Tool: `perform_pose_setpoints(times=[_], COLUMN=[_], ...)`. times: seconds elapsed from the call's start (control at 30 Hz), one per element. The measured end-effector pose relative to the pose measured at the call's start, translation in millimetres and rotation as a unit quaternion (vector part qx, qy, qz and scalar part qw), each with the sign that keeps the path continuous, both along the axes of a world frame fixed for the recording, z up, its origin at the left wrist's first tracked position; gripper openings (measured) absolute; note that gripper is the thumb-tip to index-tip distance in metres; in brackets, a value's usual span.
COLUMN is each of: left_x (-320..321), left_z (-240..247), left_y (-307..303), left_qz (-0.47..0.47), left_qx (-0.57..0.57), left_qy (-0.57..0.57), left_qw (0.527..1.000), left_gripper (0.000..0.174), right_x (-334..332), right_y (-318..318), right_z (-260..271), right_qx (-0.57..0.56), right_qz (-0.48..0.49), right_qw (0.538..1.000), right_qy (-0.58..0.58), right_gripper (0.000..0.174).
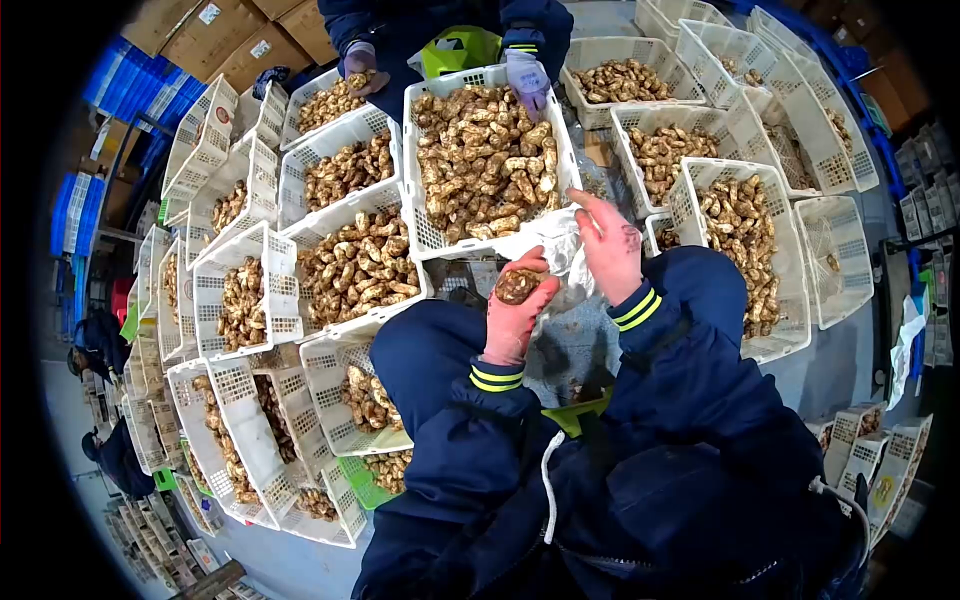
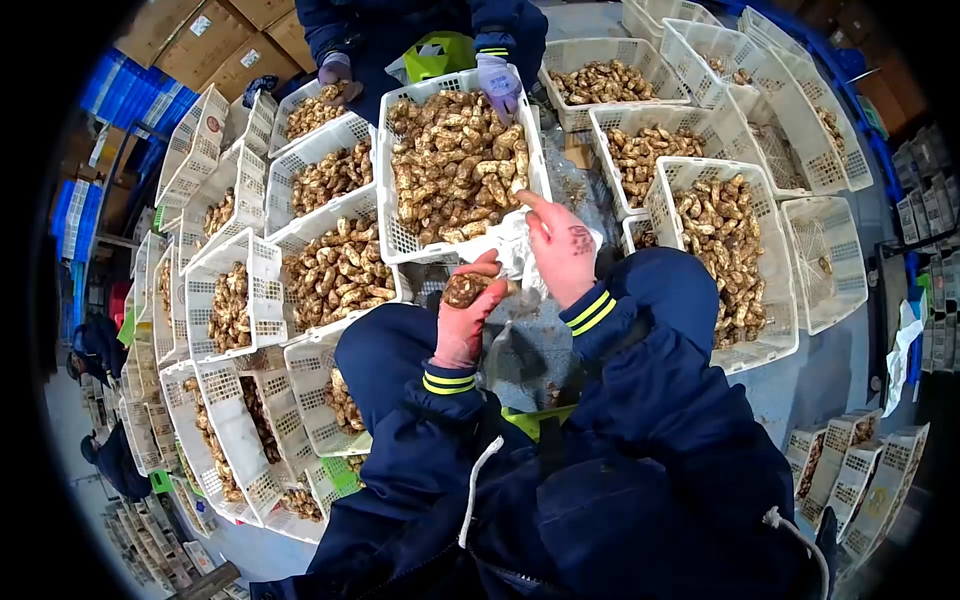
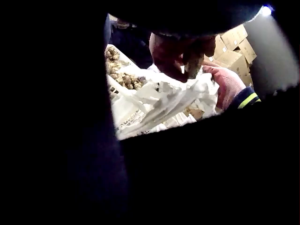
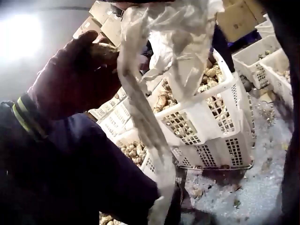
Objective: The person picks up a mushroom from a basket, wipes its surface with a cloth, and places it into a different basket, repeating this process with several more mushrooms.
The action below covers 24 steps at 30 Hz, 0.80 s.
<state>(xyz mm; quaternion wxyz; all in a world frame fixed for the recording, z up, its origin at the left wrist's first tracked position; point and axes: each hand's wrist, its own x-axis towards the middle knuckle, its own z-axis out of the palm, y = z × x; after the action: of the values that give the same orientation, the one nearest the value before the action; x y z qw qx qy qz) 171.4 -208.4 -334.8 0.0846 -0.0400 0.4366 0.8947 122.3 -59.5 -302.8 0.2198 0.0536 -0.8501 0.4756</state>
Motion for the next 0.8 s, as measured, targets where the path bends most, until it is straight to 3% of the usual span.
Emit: perform_pose_setpoints(times=[0.13, 0.17, 0.2, 0.27, 0.37, 0.47, 0.53, 0.6, 0.63, 0.73, 0.77, 0.8], left_x=[3.6, 2.1, 1.3, 1.9, 0.8, -1.1, -1.7, -1.4, -1.4, -2.1, -2.0, -2.0], left_z=[8.9, 6.4, 4.9, -0.6, -3.5, -0.5, 1.5, 0.9, 0.9, 4.7, 4.5, 4.9], left_y=[-1.6, -2.6, -3.2, -2.5, -1.8, -5.5, -2.5, -0.2, -0.3, -0.6, 0.0, 0.6], left_qz=[-0.038, -0.082, -0.124, -0.112, -0.049, -0.033, -0.015, 0.0, -0.014, -0.042, -0.057, -0.071], left_qx=[-0.037, -0.081, -0.125, -0.099, -0.021, 0.038, 0.056, 0.075, 0.065, 0.039, 0.022, 0.005], left_qy=[-0.022, -0.002, 0.018, -0.004, -0.09, -0.102, -0.116, -0.132, -0.128, -0.136, -0.15, -0.163], left_qw=[0.998, 0.993, 0.984, 0.989, 0.995, 0.994, 0.992, 0.988, 0.99, 0.989, 0.987, 0.984], left_gripper=[0.028, 0.026, 0.024, 0.02, 0.013, 0.013, 0.015, 0.019, 0.02, 0.021, 0.021, 0.021], right_x=[10.1, 11.9, 16.2, 12.1, 10.0, 14.8, 16.1, 13.4, 12.8, 10.8, 11.9, 12.0], right_y=[-15.6, -20.1, -23.4, -17.1, -18.3, -21.6, -18.2, -15.7, -14.6, -12.0, -16.2, -15.5], right_z=[-2.6, -6.6, -8.1, -11.3, -10.8, -25.2, -26.8, -27.5, -27.6, -30.9, -27.8, -23.5], right_qx=[-0.017, -0.142, -0.377, -0.274, -0.326, -0.353, -0.307, -0.386, -0.387, -0.343, -0.411, -0.41], right_qz=[0.113, 0.179, 0.25, 0.31, 0.328, 0.255, 0.25, 0.248, 0.247, 0.16, 0.141, 0.141], right_qw=[0.989, 0.964, 0.852, 0.881, 0.854, 0.859, 0.875, 0.802, 0.802, 0.879, 0.864, 0.864], right_qy=[-0.09, -0.133, -0.264, -0.229, -0.238, -0.268, -0.276, -0.383, -0.382, -0.29, -0.255, -0.256], right_gripper=[0.031, 0.03, 0.033, 0.041, 0.044, 0.051, 0.05, 0.045, 0.045, 0.03, 0.027, 0.027])
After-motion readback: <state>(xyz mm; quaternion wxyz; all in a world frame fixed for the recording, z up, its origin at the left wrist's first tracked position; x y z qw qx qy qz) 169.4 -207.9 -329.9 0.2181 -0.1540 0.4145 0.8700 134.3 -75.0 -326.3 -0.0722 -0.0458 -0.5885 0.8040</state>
